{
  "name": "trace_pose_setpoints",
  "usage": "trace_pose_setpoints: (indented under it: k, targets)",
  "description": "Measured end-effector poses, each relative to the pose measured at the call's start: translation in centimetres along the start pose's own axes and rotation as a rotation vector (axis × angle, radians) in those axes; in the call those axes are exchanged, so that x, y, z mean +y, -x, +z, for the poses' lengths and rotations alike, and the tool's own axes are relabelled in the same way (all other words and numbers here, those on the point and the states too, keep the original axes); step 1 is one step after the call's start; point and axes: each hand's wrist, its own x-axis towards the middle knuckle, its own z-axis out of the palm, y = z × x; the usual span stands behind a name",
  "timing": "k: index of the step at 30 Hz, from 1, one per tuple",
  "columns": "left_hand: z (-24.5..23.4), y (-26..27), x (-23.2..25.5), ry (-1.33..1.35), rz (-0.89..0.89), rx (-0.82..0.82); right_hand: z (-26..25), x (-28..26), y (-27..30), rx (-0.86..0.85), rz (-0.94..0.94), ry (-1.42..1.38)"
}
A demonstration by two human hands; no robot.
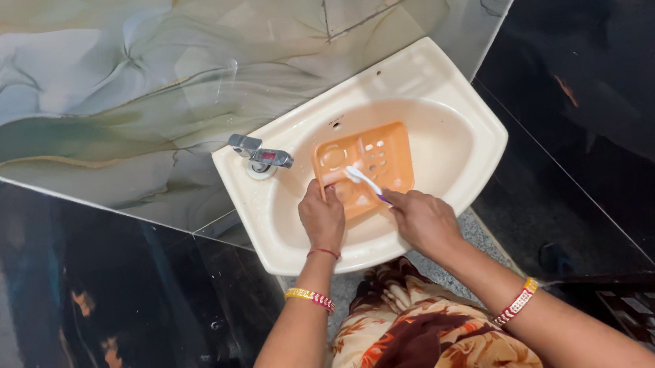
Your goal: The person scrubs an orange plastic tray with a toothbrush under running water in a bathroom sink. They repeatedly rinse and scrub the tray's compartments and edges throughout the clip.
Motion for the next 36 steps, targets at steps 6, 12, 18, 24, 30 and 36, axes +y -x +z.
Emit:
trace_pose_setpoints:
  k: [6,12,18,24,30,36]
  targets:
    - [-1.4,2.4,1.7,-0.043,-0.023,0.000,-0.4,0.8,1.2,0.049,-0.110,-0.070]
    - [-2.0,3.2,2.3,-0.139,-0.017,0.003,-2.2,1.7,-0.5,-0.020,-0.184,0.088]
    - [-1.3,2.7,1.6,-0.166,0.089,0.029,-3.1,2.5,-3.8,0.134,-0.279,0.390]
    - [-0.9,2.7,1.2,-0.179,0.052,0.029,-3.1,1.9,-4.2,0.098,-0.266,0.424]
    - [-0.7,2.5,0.8,-0.190,0.107,0.042,-3.7,1.3,-4.0,0.183,-0.293,0.429]
    - [-0.6,2.9,0.8,-0.222,0.061,0.032,-3.2,0.8,-2.8,0.076,-0.232,0.411]
